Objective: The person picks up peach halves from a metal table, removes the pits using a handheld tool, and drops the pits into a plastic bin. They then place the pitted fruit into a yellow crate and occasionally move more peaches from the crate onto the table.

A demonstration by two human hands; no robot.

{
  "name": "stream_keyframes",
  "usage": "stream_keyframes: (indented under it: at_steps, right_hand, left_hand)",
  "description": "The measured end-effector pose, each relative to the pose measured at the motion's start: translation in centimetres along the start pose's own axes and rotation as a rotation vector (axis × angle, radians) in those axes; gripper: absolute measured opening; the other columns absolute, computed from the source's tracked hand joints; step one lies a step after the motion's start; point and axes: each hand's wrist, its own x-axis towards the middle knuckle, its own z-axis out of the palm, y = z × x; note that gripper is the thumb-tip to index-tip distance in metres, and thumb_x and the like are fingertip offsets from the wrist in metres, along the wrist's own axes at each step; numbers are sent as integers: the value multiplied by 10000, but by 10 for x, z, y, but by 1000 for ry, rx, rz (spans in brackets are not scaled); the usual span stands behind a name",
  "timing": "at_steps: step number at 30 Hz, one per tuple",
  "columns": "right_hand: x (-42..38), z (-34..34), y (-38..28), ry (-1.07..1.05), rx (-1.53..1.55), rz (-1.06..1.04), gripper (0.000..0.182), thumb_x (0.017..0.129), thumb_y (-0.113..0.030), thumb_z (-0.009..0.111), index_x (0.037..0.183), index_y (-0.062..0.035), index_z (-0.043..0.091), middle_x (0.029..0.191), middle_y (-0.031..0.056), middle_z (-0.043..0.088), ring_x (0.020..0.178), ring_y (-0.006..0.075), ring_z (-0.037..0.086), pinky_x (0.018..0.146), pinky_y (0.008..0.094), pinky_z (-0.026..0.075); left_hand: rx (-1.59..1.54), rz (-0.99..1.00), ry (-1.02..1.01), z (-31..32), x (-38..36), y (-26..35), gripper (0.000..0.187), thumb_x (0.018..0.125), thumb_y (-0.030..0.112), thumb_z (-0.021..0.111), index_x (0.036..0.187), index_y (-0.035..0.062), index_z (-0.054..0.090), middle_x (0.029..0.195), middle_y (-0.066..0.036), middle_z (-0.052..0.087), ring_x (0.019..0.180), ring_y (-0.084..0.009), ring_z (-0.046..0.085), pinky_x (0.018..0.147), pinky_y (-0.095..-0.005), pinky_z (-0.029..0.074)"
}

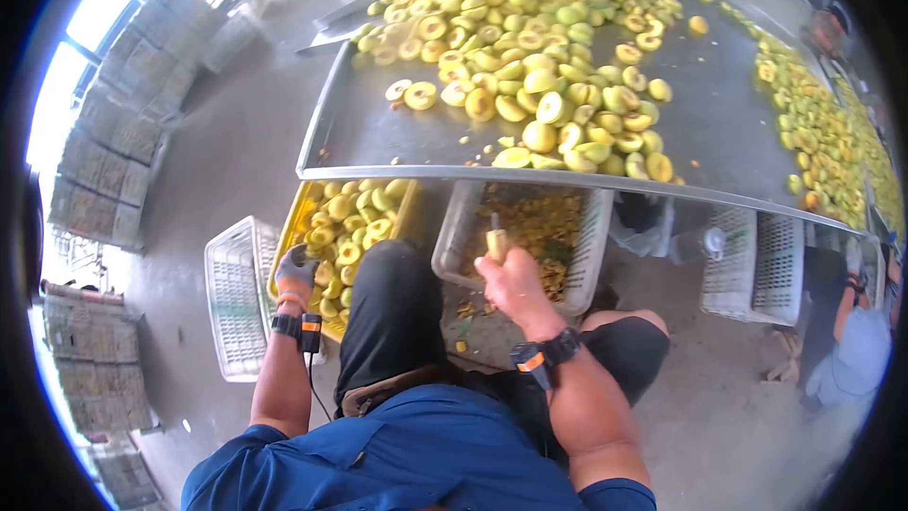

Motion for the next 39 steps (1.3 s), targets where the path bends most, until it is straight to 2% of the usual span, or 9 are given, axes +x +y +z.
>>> stream_keyframes:
  at_steps: [6,10,16,18,20,26,30,35,39]
  right_hand:
    - [2,-5,0,47,-164,-104,256,991,-238,686,954,2,605,692,62,616,523,165,588,509,349,467]
    - [5,-15,-3,91,-156,-123,226,989,-215,667,958,-2,596,713,71,620,552,168,604,528,360,472]
    - [-5,-24,-35,152,-4,-61,147,977,-155,660,964,-19,604,762,50,629,630,141,619,556,356,476]
    - [-2,-20,-38,164,0,-75,123,974,-136,661,970,-24,611,770,38,625,632,127,604,555,348,471]
    - [4,-21,-34,194,-66,-116,101,972,-118,660,976,-27,617,774,29,620,625,115,585,553,338,464]
    - [7,-15,-20,183,-38,-115,112,1007,-117,643,981,-42,565,655,18,543,453,125,513,420,308,413]
    - [12,-9,-4,126,-52,-43,134,1019,-121,635,987,-24,547,653,22,536,448,122,514,404,305,419]
    - [23,8,12,110,-161,24,169,1017,-153,652,987,-17,556,648,29,543,451,131,522,409,318,430]
    - [31,14,26,141,-257,61,178,1010,-163,662,973,-16,570,642,27,545,454,138,528,416,326,431]
  left_hand:
    - [-522,474,-162,10,18,216,350,968,-25,728,1317,-16,713,1209,-138,792,1121,-180,747,997,-308,592]
    - [-55,932,-356,35,16,370,351,958,211,761,1264,40,749,1171,-191,786,1106,-316,763,966,-398,597]
    - [329,851,-646,159,32,426,407,898,360,777,1174,62,782,1178,-222,772,1073,-391,743,943,-474,579]
    - [504,1017,-689,191,50,411,400,891,370,776,1144,60,788,1156,-224,774,1057,-395,741,932,-477,577]
    - [128,619,-544,159,31,411,345,896,311,791,1122,50,785,1106,-208,769,1029,-388,740,911,-461,580]
    - [-559,767,-38,17,3,305,318,853,100,853,1156,58,768,1088,-167,754,995,-346,742,905,-407,598]
    - [-419,323,-26,11,-1,151,335,886,184,852,1195,74,784,1068,-130,810,927,-175,771,849,-341,607]
    - [-293,-102,-189,101,21,-24,394,880,218,801,1219,21,766,1004,-121,803,743,-190,759,643,-323,630]
    - [212,390,-98,108,67,-9,300,910,214,752,1170,66,783,1027,-133,794,832,-254,756,726,-355,618]
